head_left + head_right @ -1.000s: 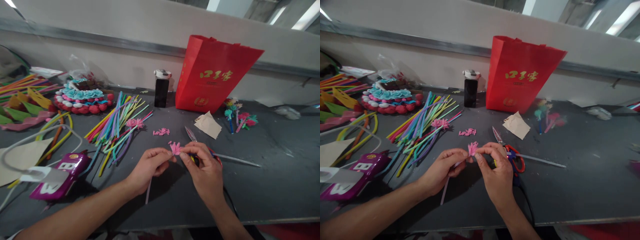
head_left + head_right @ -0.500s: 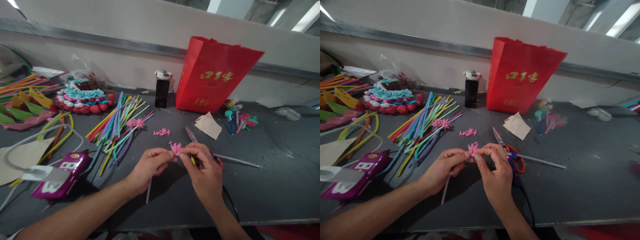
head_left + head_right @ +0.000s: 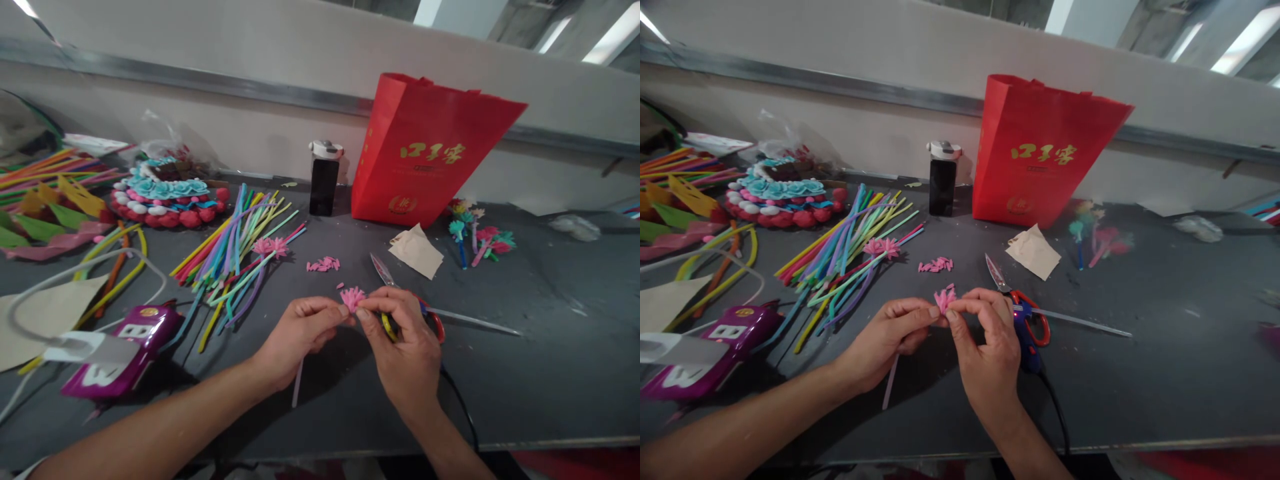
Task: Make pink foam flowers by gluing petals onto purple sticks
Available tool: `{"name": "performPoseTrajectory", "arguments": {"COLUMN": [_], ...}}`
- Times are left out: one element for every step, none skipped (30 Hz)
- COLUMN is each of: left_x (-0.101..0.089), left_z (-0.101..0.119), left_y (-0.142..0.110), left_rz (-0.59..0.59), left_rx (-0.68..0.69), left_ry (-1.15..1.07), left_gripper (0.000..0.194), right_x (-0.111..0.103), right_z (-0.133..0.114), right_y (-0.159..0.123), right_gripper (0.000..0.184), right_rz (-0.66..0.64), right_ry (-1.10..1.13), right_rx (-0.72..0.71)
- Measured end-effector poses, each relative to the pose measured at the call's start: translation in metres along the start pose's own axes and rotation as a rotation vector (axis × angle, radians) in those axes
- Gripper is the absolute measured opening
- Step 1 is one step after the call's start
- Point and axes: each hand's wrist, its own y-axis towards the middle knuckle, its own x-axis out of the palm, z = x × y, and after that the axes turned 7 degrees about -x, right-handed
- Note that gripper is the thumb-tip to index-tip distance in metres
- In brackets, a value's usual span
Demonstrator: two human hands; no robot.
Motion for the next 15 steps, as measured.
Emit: {"name": "performPoseTrajectory", "arguments": {"left_x": [-0.0002,-0.0004,-0.0007,-0.001,-0.0013,-0.0016,-0.002,-0.0024,-0.003,-0.0037,-0.0045,-0.0053,-0.0061,-0.0068,-0.0071], "left_z": [-0.0001,-0.0002,-0.0004,-0.0006,-0.0007,-0.0009,-0.0012,-0.0015,-0.002,-0.0026,-0.0033,-0.0039,-0.0045,-0.0047,-0.0045], "left_y": [0.0,0.0002,0.0004,0.0006,0.0009,0.001,0.0012,0.0012,0.0012,0.0011,0.0011,0.001,0.0011,0.0012,0.0013], "left_rz": [0.0,-0.002,-0.004,-0.005,-0.008,-0.013,-0.018,-0.02,-0.021,-0.019,-0.018,-0.017,-0.018,-0.018,-0.013], "left_rx": [-0.002,-0.003,-0.004,-0.004,-0.003,-0.003,-0.001,0.002,0.006,0.013,0.023,0.036,0.052,0.072,0.095], "left_ry": [0.005,0.01,0.014,0.016,0.017,0.019,0.022,0.027,0.034,0.042,0.05,0.058,0.065,0.072,0.077], "left_gripper": [0.026,0.026,0.026,0.026,0.026,0.026,0.025,0.025,0.025,0.026,0.026,0.027,0.027,0.028,0.028], "right_x": [0.0002,0.0004,0.0005,0.0006,0.0008,0.001,0.0012,0.0015,0.0016,0.0016,0.0012,0.0005,-0.0007,-0.0025,-0.0046], "right_z": [0.0001,0.0002,0.0003,0.0004,0.0005,0.0006,0.0007,0.0009,0.0011,0.0014,0.0017,0.002,0.0021,0.0022,0.002], "right_y": [-0.0002,-0.0004,-0.0007,-0.001,-0.0012,-0.0013,-0.0015,-0.0017,-0.0018,-0.002,-0.0022,-0.0022,-0.002,-0.0015,-0.0008], "right_gripper": [0.003,0.003,0.003,0.003,0.003,0.003,0.003,0.003,0.003,0.004,0.004,0.003,0.003,0.007,0.012], "right_rz": [-0.001,-0.002,-0.002,-0.003,-0.002,-0.001,-0.001,-0.004,-0.009,-0.016,-0.02,-0.021,-0.015,-0.001,0.02], "right_ry": [-0.002,-0.003,-0.003,-0.005,-0.007,-0.007,-0.006,-0.003,0.004,0.015,0.03,0.048,0.066,0.082,0.091], "right_rx": [0.005,0.01,0.013,0.016,0.02,0.025,0.032,0.04,0.049,0.058,0.068,0.079,0.089,0.1,0.114]}}
